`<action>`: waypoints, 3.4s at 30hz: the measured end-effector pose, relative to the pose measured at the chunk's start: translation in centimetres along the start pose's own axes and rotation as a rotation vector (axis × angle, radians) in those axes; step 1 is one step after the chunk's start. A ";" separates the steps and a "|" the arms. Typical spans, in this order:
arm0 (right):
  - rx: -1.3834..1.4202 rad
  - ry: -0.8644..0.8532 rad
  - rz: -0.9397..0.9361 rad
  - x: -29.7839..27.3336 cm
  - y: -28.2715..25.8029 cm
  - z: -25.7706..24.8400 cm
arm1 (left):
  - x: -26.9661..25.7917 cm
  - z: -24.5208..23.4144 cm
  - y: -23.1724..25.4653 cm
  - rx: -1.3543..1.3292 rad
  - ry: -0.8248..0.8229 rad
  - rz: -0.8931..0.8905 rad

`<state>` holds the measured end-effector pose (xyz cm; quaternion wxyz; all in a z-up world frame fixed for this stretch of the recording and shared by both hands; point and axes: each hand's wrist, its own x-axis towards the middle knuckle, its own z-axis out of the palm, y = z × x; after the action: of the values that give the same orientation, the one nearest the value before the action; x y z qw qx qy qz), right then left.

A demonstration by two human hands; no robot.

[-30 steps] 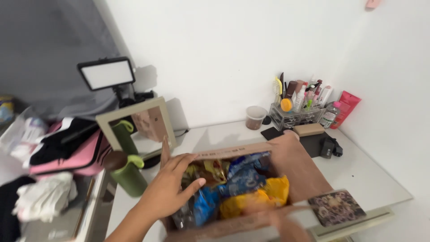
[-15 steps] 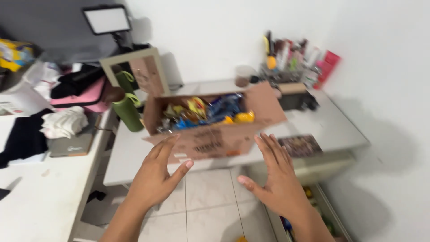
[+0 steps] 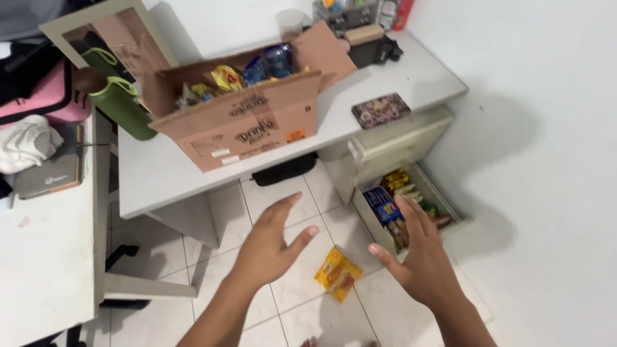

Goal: Organize snack packages into a drawer and a cardboard box.

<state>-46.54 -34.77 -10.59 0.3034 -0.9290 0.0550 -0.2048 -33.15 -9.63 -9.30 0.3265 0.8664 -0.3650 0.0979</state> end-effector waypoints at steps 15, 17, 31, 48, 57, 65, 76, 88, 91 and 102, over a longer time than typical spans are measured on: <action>0.102 -0.268 0.098 -11.4 14.7 -7.8 | -7.0 13.5 15.5 -0.083 -0.181 -0.386; 0.100 -0.282 0.060 -11.8 17.7 -8.5 | -6.1 15.7 18.2 -0.132 -0.213 -0.529; 0.222 -0.639 0.056 -6.6 30.3 4.9 | -8.9 34.1 7.1 -0.178 -0.341 -1.094; 0.316 -0.657 0.013 -23.3 65.5 61.3 | -36.8 80.9 -39.1 -0.005 -0.250 -1.361; 0.480 -0.618 0.270 -22.7 70.2 69.3 | -36.0 83.1 -42.2 -0.382 -0.129 -1.364; 0.677 -0.571 0.534 -23.2 71.4 67.9 | -35.5 80.6 -37.4 -0.398 -0.070 -1.006; 0.982 -0.497 0.286 -23.5 73.2 64.8 | -31.4 78.7 -34.8 -0.351 -0.007 -0.896; 1.021 -0.543 0.279 -22.3 70.6 61.4 | -28.5 76.3 -31.0 -0.130 -0.116 -0.696; 1.114 -0.571 0.317 -22.1 69.8 61.4 | -25.8 77.3 -28.8 0.016 -0.155 -0.471; 1.058 -0.521 0.243 -21.3 68.6 60.6 | -25.5 79.7 -27.0 -0.197 -0.091 -0.467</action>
<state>-39.29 -52.74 -102.56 0.7492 -0.6586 -0.0249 0.0660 -38.08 -31.90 -94.24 0.4063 0.8947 -0.1770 -0.0553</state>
